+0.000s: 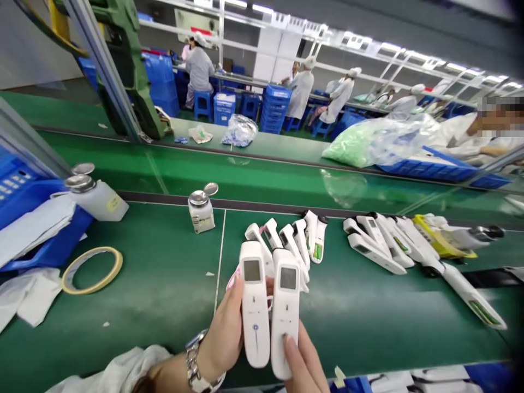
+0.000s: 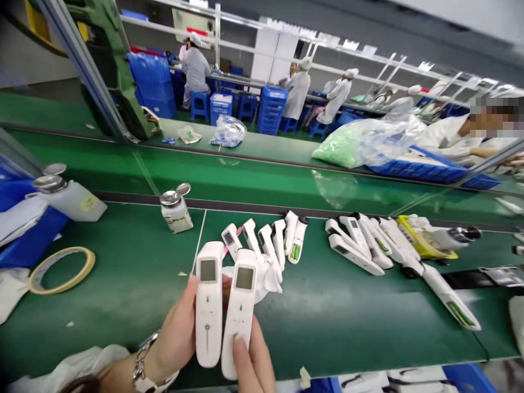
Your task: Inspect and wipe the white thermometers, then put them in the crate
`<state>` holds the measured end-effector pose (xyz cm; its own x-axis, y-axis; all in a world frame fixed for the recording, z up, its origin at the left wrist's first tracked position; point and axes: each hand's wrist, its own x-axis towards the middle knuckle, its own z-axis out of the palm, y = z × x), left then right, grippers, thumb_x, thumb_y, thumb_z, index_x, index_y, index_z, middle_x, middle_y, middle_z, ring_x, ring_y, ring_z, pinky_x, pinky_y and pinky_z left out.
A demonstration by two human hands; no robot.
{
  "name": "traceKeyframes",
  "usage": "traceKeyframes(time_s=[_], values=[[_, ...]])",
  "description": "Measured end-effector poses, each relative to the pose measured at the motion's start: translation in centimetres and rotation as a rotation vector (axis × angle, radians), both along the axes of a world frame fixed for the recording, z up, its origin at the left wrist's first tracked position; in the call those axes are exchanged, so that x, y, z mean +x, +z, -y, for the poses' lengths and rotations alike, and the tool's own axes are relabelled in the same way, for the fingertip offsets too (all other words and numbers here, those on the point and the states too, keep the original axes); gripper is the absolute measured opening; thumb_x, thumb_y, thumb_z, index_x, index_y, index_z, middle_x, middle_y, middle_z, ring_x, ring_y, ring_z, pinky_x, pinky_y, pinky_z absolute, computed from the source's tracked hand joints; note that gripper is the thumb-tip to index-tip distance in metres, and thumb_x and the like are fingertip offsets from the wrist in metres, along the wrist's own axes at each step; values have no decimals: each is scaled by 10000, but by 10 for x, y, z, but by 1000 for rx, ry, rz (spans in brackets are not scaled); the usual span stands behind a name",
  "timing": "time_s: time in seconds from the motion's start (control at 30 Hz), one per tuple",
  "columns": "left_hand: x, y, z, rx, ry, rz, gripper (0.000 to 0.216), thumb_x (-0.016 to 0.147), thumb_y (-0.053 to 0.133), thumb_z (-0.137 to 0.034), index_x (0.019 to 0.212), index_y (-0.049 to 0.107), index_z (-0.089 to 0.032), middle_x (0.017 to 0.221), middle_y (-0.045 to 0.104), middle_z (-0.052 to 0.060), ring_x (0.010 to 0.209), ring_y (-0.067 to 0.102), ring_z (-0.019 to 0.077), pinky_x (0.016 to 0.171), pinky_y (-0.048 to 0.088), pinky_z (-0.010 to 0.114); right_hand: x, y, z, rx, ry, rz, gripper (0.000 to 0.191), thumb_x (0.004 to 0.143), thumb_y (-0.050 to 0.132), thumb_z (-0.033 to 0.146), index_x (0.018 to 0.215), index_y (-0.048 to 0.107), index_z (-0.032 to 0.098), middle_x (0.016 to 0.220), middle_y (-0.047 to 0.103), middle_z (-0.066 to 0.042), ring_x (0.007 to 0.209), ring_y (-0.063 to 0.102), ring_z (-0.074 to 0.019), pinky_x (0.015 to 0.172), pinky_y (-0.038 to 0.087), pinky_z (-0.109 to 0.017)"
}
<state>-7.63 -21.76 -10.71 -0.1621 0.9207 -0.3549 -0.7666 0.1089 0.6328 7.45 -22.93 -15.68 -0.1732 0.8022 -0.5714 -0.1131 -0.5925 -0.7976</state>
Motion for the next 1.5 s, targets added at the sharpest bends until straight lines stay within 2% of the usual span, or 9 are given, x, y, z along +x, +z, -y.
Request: traceKeyframes(time_s=[0.07,0.17,0.43,0.63,0.87,1.0,1.23,1.4,1.5], values=[[0,-1,1,-50,-14,-5,534,859,385,-557,1087,620,-136,1049,681,96,1036,592,241,916,446,348,5,-9,-1,-2,45,-17,607,661,711,529,1199,558,292,1410,410,21,1362,227,-289,1116,262,-450],[-2,-3,4,-101,-54,5,557,842,408,-572,1040,639,-106,932,707,105,969,619,254,895,448,363,10,-13,-3,74,136,-72,572,727,674,481,1243,517,292,1431,384,5,1359,241,-285,1117,244,-457],[-4,2,1,-158,-92,114,589,828,414,-591,1023,630,-79,802,706,118,781,656,247,721,489,348,-9,21,-6,239,317,-202,519,797,646,379,1280,465,316,1289,558,-37,1172,519,-240,975,447,-372],[-3,5,1,-204,-71,183,540,837,429,-561,1018,636,-96,788,704,98,733,658,222,693,495,323,-4,22,-7,270,382,-259,531,811,635,336,1305,439,354,1332,518,2,1224,472,-225,985,442,-352],[-3,5,2,-189,-103,140,564,831,414,-574,1046,619,-94,762,696,119,696,655,254,606,505,344,-3,24,-9,312,425,-375,488,852,590,250,1285,440,418,1323,523,74,1212,479,-142,989,421,-238],[-3,5,1,-202,-129,129,607,829,384,-596,1031,610,-70,767,693,142,699,655,274,642,518,393,-4,24,-11,340,433,-365,454,858,583,242,1256,466,425,1299,543,93,1201,487,-116,984,418,-207],[-3,4,-2,-193,-149,181,620,835,369,-594,1124,571,-84,762,689,138,689,656,264,590,514,354,-3,25,-11,358,456,-327,484,867,571,241,1287,424,431,1334,513,68,1203,487,-127,979,430,-227],[-4,1,-1,-175,-178,198,643,818,367,-627,1035,604,-70,770,680,143,699,655,256,635,532,373,-4,28,-11,388,472,-298,477,876,559,253,1291,410,436,1316,532,54,1185,505,-123,968,437,-221],[-3,-2,-1,-73,-168,139,501,789,509,-568,984,603,-117,764,675,94,680,649,210,616,537,322,-3,29,-11,428,487,-170,519,889,534,256,1345,336,408,1329,516,26,1183,503,-142,953,453,-236]])
